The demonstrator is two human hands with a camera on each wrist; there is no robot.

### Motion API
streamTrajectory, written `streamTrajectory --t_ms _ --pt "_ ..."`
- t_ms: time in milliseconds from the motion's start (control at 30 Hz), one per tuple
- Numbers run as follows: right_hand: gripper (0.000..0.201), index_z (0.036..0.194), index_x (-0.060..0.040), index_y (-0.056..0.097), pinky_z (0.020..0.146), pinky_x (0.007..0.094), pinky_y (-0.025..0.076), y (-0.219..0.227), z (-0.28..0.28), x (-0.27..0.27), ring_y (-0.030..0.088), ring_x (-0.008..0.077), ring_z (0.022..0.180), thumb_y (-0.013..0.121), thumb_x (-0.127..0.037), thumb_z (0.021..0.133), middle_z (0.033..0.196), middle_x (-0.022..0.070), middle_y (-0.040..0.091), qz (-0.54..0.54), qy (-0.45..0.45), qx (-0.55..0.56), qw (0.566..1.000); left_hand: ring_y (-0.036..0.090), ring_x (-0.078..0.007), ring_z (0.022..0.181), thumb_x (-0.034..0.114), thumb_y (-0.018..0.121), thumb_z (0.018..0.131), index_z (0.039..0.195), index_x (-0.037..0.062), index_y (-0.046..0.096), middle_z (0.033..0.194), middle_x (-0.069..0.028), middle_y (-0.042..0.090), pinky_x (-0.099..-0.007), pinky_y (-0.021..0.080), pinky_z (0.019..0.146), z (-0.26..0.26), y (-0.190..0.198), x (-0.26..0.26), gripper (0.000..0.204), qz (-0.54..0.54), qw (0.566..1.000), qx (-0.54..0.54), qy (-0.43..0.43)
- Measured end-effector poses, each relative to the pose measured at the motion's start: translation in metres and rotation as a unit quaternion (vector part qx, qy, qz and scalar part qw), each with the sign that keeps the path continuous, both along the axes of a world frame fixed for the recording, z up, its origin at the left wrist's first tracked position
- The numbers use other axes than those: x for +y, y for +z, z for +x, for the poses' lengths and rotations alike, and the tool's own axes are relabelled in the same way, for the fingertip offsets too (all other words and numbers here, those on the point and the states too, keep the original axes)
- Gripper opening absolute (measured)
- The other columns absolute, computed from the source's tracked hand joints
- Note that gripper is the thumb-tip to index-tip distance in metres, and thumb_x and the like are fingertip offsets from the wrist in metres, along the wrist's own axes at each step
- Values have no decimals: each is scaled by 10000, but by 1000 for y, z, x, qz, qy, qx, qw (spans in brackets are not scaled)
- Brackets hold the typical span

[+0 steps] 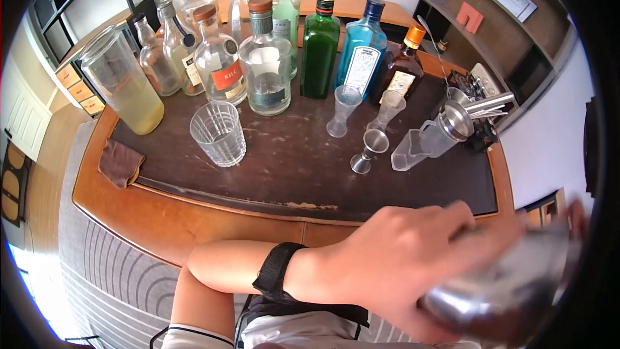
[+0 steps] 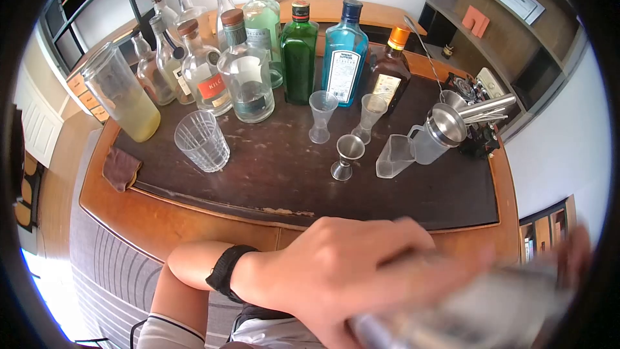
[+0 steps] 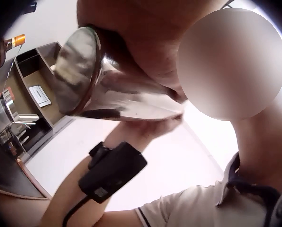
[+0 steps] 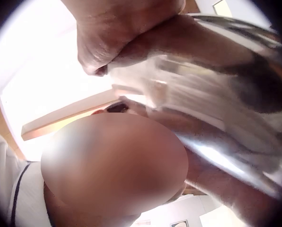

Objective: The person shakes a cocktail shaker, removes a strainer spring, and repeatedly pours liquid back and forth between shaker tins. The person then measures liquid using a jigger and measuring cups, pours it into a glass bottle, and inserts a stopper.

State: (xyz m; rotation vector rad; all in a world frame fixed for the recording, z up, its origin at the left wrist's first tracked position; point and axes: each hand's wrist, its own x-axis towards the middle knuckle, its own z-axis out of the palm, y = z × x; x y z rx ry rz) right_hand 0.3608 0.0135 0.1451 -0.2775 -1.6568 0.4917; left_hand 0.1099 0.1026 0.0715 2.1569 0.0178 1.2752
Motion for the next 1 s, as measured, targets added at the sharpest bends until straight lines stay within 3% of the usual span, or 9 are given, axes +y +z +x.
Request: streamTrajectory --t_ms 133,167,267,400,533,633,767,900,1000 --pt "582 1400 -124 521 976 441 393 1 -1 0 608 202 1178 735 -339 903 1378 97 619 2 1 -3 1000 601 -310 635 450 837 598 1496 49 421 884 -131 544 -408 510 527 -1 2 -7 1068 -19 1000 -12 8" --pt "584 1401 -123 520 977 442 393 2 -1 1 608 203 1179 735 -339 903 1380 98 619 0 4 -6 1000 643 -192 640 704 802 464 1503 265 485 870 -44 638 -303 545 469 -1 2 -3 1172 64 998 -10 18" --pt "589 1404 -122 518 978 444 393 2 0 1 607 205 1183 737 -339 902 1384 99 617 -9 7 -13 1000 602 -317 638 423 839 615 1491 36 419 880 -138 552 -411 512 523 3 -5 4 1045 76 995 -63 -12" --pt "596 1408 -119 515 980 447 393 3 2 -3 606 208 1188 739 -338 901 1389 101 615 -7 6 -14 1000 608 -327 635 451 826 607 1499 72 415 875 -128 553 -418 514 521 4 -5 0 1052 -79 997 1 18" --pt "604 1412 -117 512 982 449 393 5 2 -4 605 211 1193 741 -338 899 1394 103 613 -12 11 -18 1000 630 -339 646 433 842 636 1510 28 373 872 -143 558 -422 516 533 -1 -1 7 1072 93 995 -42 -8" --pt "609 1415 -115 510 984 451 393 4 2 -11 604 213 1197 743 -338 898 1398 105 611 -17 6 -19 1000 611 -294 677 512 834 617 1506 28 394 889 -130 554 -399 517 553 -5 13 -1 1104 -133 985 94 52" --pt "616 1419 -113 507 986 454 393 8 -2 -9 602 217 1201 745 -337 897 1404 107 609 -17 13 -22 1000 617 -338 643 468 846 635 1524 32 347 861 -156 567 -425 515 537 -4 2 10 1109 86 996 -29 -5" --pt "623 1423 -111 504 988 457 394 8 -4 -12 601 220 1206 747 -337 895 1409 109 607 -24 16 -30 999 621 -314 688 452 872 545 1486 59 437 901 -125 556 -406 517 560 0 4 6 1109 -119 992 41 -4" --pt "629 1426 -109 502 989 459 394 11 -5 -9 600 222 1210 748 -337 894 1413 111 605 -19 23 -34 999 617 -317 669 440 869 575 1483 71 442 890 -123 552 -412 510 541 -2 -1 8 1068 18 999 -24 -23"
